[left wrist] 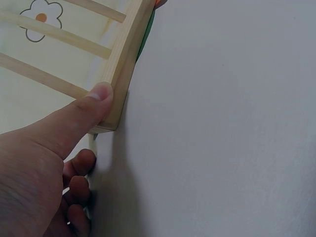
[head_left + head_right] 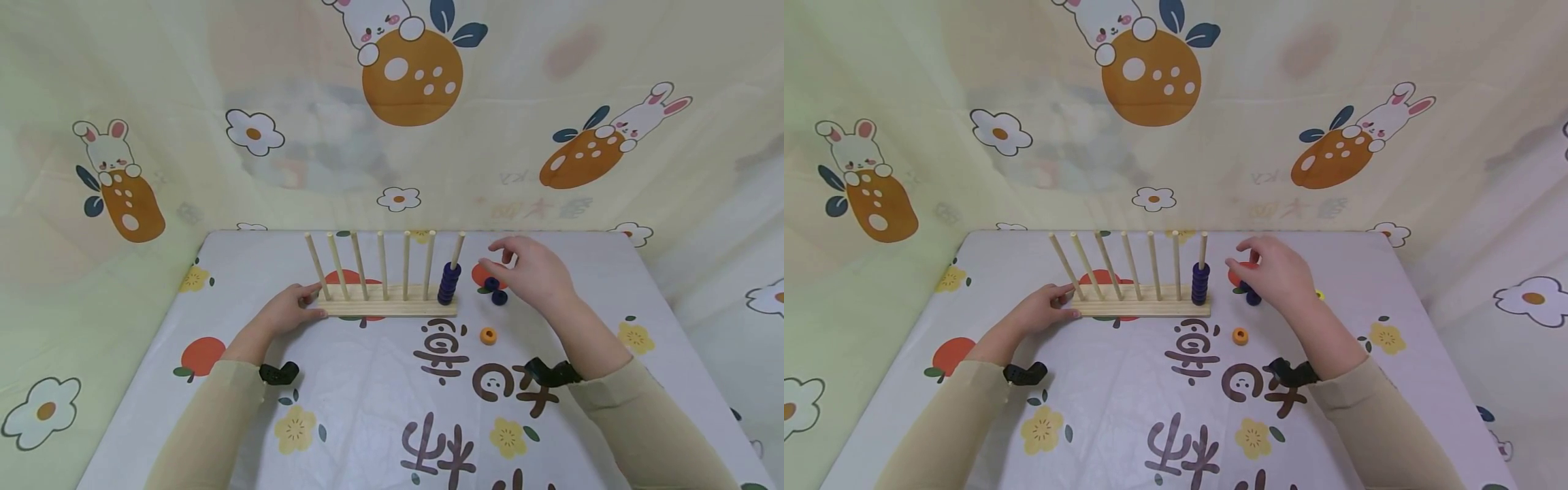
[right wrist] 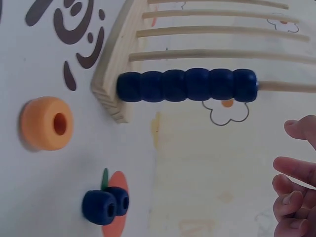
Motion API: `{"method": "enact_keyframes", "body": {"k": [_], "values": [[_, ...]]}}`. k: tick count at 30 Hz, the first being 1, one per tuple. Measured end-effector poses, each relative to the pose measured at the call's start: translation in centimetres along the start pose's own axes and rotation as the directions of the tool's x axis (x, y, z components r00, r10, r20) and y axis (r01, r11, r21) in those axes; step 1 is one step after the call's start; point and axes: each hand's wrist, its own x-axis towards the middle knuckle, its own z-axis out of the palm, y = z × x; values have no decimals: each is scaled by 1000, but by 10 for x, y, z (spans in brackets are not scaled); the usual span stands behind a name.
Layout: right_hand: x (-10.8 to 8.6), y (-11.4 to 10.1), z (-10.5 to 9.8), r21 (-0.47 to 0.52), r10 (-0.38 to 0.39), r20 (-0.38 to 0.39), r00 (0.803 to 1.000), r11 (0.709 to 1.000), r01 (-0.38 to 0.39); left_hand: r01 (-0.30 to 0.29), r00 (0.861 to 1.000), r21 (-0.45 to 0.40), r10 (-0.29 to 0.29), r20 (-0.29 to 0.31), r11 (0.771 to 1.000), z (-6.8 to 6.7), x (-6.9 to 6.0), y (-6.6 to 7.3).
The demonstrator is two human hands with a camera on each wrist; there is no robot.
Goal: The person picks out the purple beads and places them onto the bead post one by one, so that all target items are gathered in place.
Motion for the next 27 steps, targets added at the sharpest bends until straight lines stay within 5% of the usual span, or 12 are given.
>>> {"method": "enact_keyframes", "body": {"k": [27], "values": [[-1, 50, 41, -22, 83, 111, 990, 996, -81, 8, 1000, 16, -7, -18, 1000, 3, 2, -2]]}}
